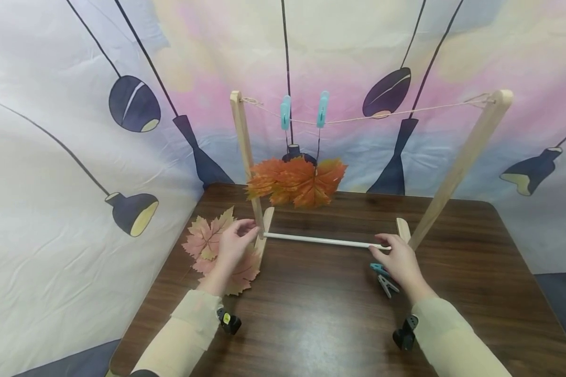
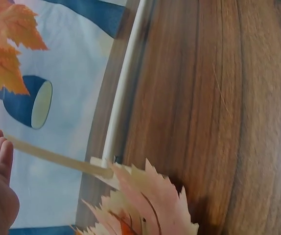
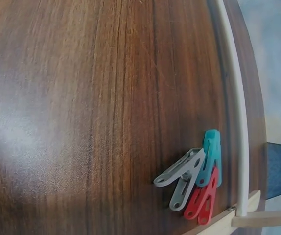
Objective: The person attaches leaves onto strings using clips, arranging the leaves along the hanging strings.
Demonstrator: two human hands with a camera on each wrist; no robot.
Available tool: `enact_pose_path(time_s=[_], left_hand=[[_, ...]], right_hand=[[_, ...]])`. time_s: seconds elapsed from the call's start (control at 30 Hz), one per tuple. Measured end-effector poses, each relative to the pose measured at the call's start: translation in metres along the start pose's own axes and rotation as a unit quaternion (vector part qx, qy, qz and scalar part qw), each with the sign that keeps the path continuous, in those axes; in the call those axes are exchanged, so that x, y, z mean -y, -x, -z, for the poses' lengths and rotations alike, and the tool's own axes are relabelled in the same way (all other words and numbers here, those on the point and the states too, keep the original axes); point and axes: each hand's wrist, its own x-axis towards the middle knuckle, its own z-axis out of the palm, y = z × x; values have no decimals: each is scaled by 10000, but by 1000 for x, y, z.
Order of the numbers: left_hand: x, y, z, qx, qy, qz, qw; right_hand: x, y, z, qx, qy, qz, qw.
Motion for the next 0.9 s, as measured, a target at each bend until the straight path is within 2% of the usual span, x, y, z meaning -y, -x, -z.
enact_pose_path(time_s=[0.1,0.23,0.33,0.6,0.77,0.9], left_hand=[[8,1,6,-48,-34,68,10000],[21,3,14,-82,21,310,9995],[26,5,20,-154,39,496,9986],[38,12,28,-338,71,701,9969],[50,15,39,-394,33,862,9955],[62,17,49,-675,-445,1026,9914]], right_hand=[[-3,3,-1,143,9,-144,9998],[-9,8,-3,401,139,-328,9986],[-14,10,-4,468,231,-312,9981],[-26,16,-6,557,424,-304,9971],[-33,21,-9,639,566,-317,9958],[-36,24,-10,717,587,-278,9953]])
